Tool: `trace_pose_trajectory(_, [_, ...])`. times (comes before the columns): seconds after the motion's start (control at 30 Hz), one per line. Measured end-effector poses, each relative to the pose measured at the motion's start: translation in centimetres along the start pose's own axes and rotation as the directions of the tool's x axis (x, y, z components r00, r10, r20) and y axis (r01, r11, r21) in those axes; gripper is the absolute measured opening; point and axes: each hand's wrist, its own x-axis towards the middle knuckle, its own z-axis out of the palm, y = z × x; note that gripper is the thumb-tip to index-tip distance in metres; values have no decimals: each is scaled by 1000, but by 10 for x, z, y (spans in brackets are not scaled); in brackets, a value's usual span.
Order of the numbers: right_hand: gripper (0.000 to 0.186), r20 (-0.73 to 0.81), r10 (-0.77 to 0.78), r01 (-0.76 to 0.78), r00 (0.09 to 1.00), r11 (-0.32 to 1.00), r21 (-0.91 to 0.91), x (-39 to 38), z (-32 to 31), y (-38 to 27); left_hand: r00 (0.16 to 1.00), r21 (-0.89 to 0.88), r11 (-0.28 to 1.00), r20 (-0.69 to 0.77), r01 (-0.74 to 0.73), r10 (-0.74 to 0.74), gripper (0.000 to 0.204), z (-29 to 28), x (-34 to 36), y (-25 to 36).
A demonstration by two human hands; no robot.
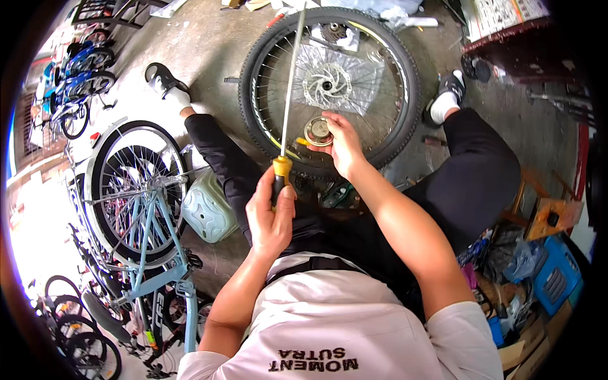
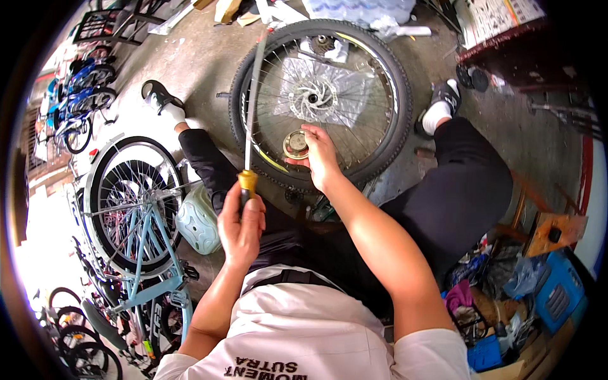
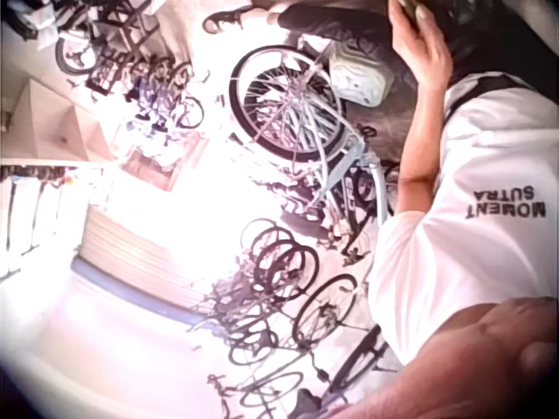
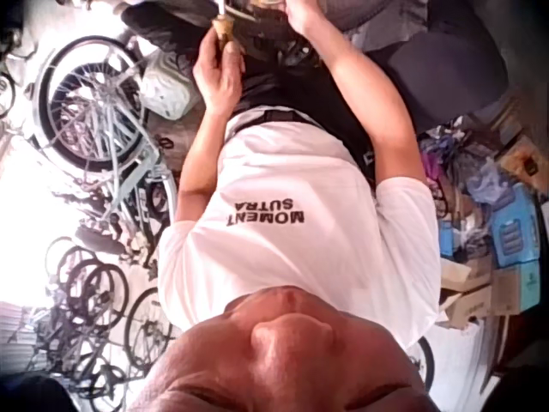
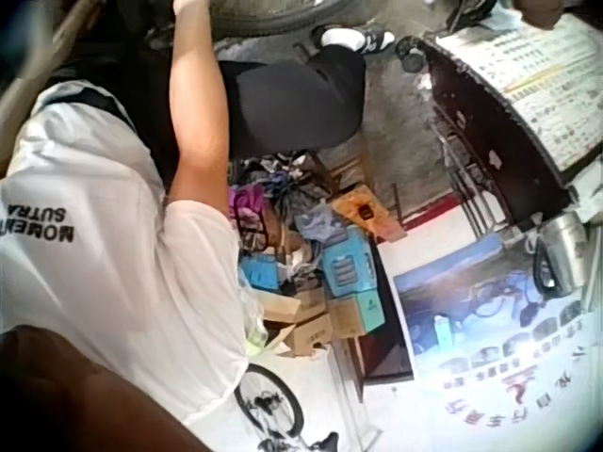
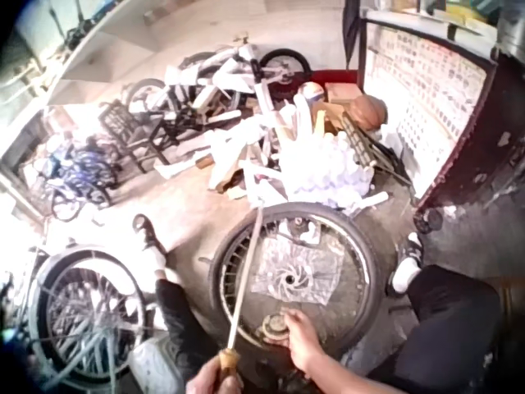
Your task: The person repairs a bicycle wheel by using a screwdriver to remove or tighten components near the hub while sitting on the floor, then stands up to move a small part to a workbench.
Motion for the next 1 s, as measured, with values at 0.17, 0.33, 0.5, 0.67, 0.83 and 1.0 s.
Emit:
trace_pose_trajectory(0.17, [34, 91, -61, 55, 994, 997, 61, -7, 8, -6, 982, 368, 923, 101, 112, -160, 40, -2, 9, -53])
trace_pose_trajectory(0.33, [35, 63, -56, 56, 996, 998, 0, -6, 8, -5, 978, 368, 919, 92, 142, -188, 40, -1, 10, -51])
trace_pose_trajectory(0.5, [38, 65, -50, 49, 997, 999, 7, -3, 4, -4, 989, 534, 843, 149, -64, -19, 40, 1, 13, -39])
trace_pose_trajectory(0.67, [42, 17, -81, 82, 997, 990, -116, -3, 6, 2, 983, 615, 783, 183, -96, -23, 41, 1, 12, -38])
trace_pose_trajectory(0.83, [42, -8, -44, 42, 999, 989, -144, -4, 3, 7, 975, 652, 742, 220, -153, 8, 44, -2, 5, -48])
trace_pose_trajectory(1.0, [39, 41, -27, 35, 999, 982, -183, -1, -4, 12, 964, 618, 770, 265, -162, -10, 44, -2, 1, -41])
